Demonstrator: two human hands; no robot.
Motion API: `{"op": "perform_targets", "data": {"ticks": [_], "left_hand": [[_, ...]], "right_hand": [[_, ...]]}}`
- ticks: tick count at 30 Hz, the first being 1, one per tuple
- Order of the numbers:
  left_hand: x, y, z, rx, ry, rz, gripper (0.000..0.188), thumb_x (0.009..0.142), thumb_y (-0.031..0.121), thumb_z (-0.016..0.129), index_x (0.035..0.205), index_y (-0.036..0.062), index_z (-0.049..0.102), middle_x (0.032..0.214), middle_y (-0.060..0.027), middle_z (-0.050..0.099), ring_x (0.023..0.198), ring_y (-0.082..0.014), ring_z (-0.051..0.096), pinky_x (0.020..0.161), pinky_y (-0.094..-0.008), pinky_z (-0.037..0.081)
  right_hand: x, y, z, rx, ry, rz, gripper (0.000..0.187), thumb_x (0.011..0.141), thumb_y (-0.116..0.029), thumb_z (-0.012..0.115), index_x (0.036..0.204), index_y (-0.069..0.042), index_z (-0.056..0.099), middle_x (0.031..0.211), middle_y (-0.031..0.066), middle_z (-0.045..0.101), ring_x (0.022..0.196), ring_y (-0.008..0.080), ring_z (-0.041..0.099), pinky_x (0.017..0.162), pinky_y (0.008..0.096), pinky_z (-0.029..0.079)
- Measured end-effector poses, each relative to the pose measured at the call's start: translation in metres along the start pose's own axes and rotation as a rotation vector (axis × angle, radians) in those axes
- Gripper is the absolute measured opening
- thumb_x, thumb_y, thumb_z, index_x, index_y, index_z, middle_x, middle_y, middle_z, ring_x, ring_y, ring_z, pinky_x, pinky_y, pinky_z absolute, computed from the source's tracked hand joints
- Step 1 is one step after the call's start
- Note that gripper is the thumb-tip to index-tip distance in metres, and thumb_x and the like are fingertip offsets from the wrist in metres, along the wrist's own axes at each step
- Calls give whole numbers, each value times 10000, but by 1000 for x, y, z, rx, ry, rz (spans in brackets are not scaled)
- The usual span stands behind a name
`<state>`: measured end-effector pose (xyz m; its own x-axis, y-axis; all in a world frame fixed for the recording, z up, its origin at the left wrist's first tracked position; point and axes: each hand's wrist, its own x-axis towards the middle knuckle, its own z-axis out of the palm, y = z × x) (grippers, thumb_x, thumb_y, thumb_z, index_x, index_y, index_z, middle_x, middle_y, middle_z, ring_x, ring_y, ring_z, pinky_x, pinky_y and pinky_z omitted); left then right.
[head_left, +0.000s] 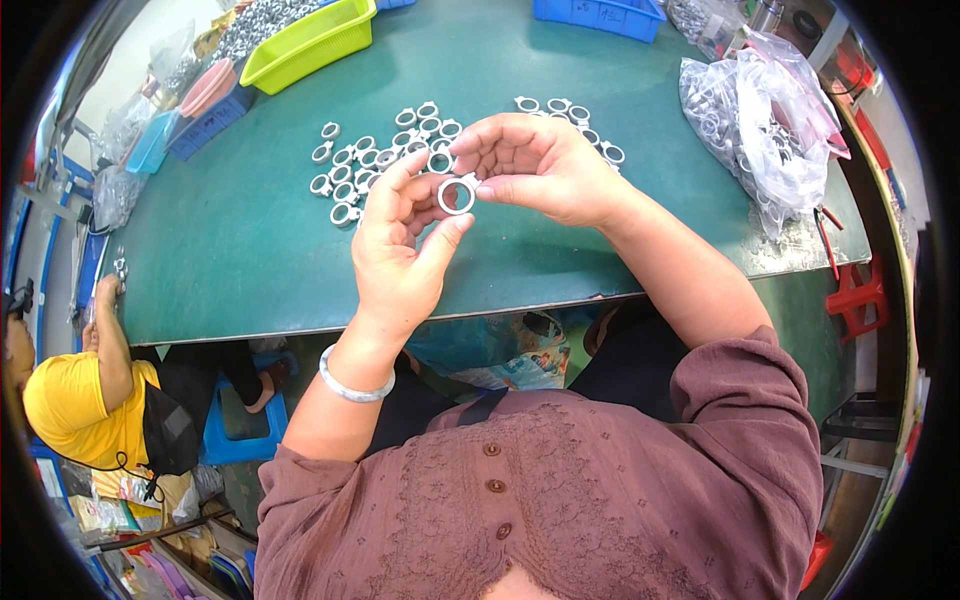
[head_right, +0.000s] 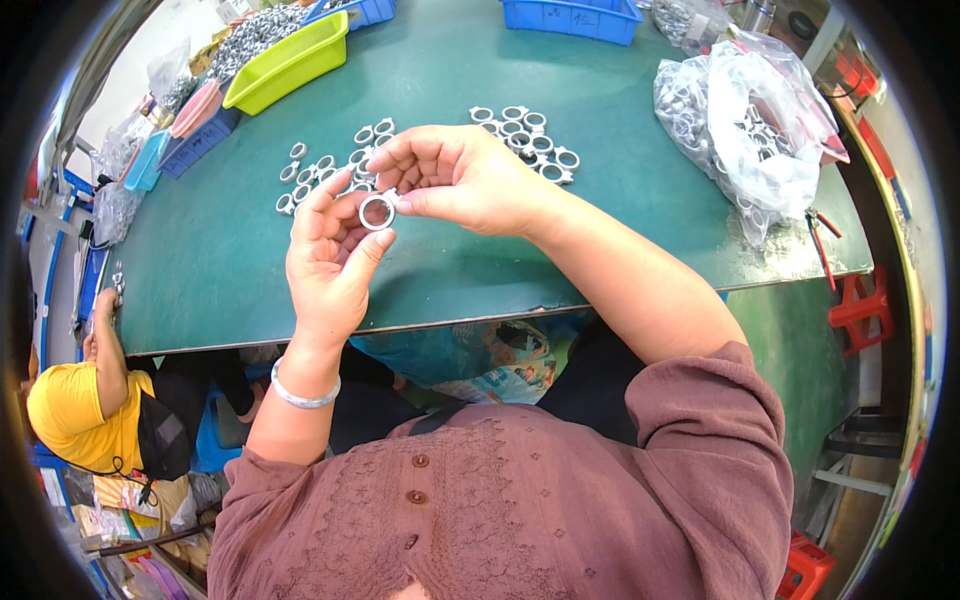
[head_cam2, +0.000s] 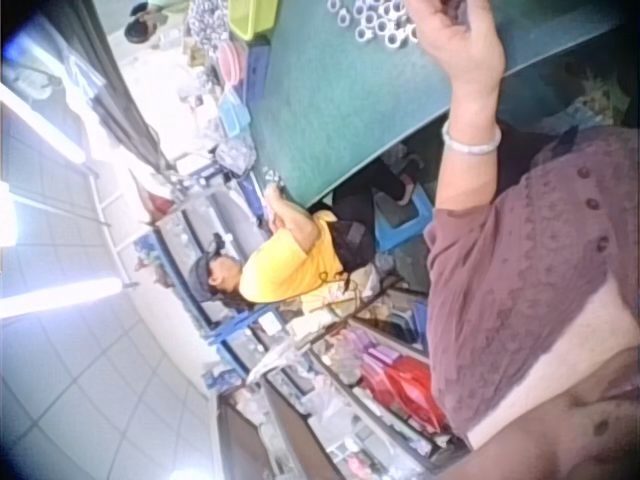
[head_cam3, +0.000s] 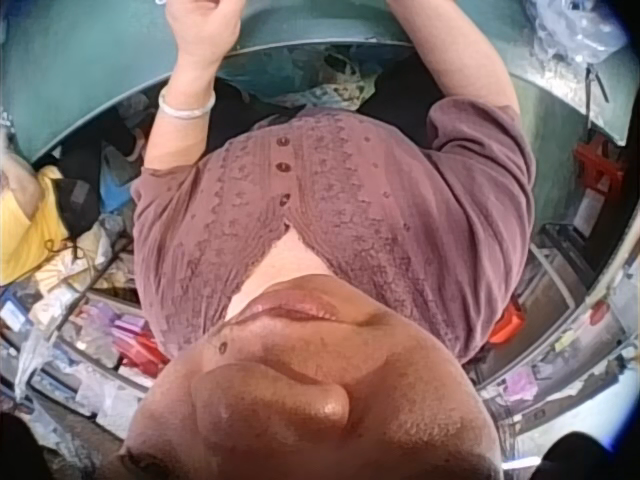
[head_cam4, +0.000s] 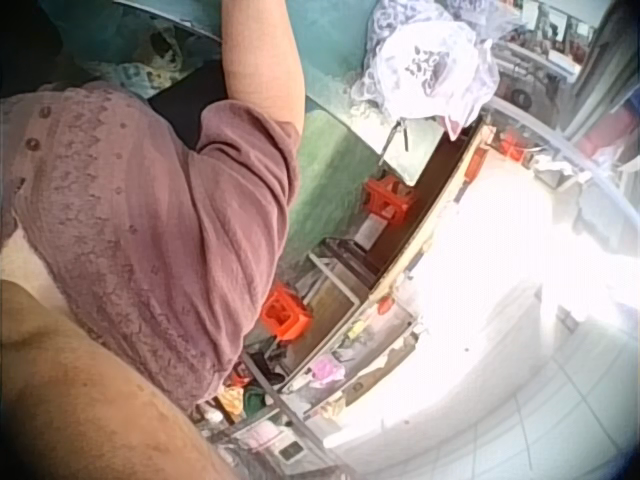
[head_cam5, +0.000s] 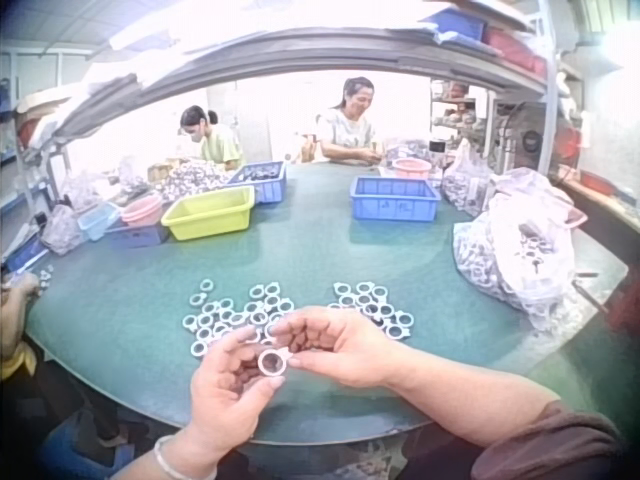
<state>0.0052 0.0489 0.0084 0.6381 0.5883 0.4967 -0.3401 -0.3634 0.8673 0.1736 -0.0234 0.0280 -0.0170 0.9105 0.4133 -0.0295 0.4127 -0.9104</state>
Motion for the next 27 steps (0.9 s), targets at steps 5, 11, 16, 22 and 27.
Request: {"op": "perform_targets", "data": {"ticks": [5,11,16,22,27], "left_hand": [[-2,-4,-3,-55,-13,7,448,750,-72,584,1170,-14,439,1006,-97,555,910,-155,555,796,-275,463],[3,-4,-20,-608,145,-385,275,829,27,507,1095,-22,462,994,-132,541,916,-199,561,814,-288,463],[4,-6,-28,-749,162,-455,210,828,43,505,1033,3,482,924,-108,545,838,-176,556,717,-253,461],[1,1,-20,-480,150,-556,183,813,81,565,983,24,529,770,-30,544,561,-65,458,474,-175,346],[2,9,-1,-330,146,-568,240,802,103,607,1019,27,540,722,32,506,495,-20,371,425,-150,257]], "right_hand": [[1,-1,-1,-33,20,-14,295,774,32,566,1065,1,532,957,62,576,906,123,546,818,264,445],[7,18,-25,-712,180,10,195,785,-61,571,977,-33,586,941,50,571,883,157,538,785,283,433],[6,26,-19,-1359,54,-117,163,684,-78,623,846,-64,614,945,80,539,925,272,462,835,363,375],[7,23,-14,-1376,31,-76,85,691,-83,619,769,-109,637,921,50,546,941,246,461,831,375,363],[8,11,-1,-818,77,-268,122,673,-44,649,789,-73,623,833,59,571,835,229,537,735,303,438]]}}
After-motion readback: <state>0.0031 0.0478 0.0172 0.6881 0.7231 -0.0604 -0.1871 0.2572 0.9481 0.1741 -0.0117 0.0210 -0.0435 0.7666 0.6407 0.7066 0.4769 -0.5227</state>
